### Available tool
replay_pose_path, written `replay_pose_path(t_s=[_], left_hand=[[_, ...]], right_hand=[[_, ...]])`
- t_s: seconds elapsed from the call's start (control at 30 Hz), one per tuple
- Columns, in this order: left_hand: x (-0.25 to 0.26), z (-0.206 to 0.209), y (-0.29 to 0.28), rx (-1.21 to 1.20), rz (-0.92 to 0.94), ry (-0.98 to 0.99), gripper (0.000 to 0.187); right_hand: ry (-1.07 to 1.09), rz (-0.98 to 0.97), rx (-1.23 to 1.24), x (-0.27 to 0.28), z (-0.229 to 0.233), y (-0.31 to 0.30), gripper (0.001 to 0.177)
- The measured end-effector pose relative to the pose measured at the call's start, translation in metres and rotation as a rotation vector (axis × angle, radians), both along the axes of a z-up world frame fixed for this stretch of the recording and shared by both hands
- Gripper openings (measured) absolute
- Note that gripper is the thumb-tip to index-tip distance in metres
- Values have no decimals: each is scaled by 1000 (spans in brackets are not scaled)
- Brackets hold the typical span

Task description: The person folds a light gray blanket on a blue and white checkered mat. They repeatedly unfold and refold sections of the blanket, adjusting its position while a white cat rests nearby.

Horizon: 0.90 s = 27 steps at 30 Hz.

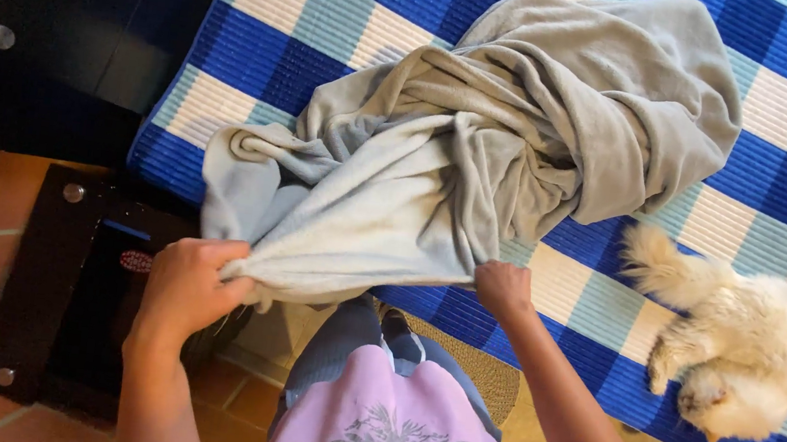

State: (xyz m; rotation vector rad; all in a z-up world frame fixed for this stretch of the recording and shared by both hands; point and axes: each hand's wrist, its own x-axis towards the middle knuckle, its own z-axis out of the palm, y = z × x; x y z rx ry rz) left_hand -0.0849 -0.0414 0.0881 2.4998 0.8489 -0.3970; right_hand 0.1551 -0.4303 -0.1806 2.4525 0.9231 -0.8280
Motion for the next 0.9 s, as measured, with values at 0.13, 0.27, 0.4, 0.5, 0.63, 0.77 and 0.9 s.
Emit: replay_pose_path(t_s=[0.13,0.27,0.4,0.5,0.63,0.77,0.9], left_hand=[[8,0,6,47,125,295,48],[25,-14,-19,-43,135,220,53],[66,-44,-70,-339,167,-20,35],[101,-90,-108,-585,-17,110,51],[118,-136,-146,-427,-516,546,68],[51,-242,-152,-245,-574,641,48],[11,-322,-175,-585,-645,-164,71]], right_hand=[[143,-162,195,-12,73,11,21],[67,-12,265,-44,160,51,18],[566,115,587,-77,272,104,25],[866,282,816,-108,278,125,43],[878,372,783,-130,260,133,55],[857,350,978,-125,208,112,59],[658,-179,703,-85,142,102,40]])
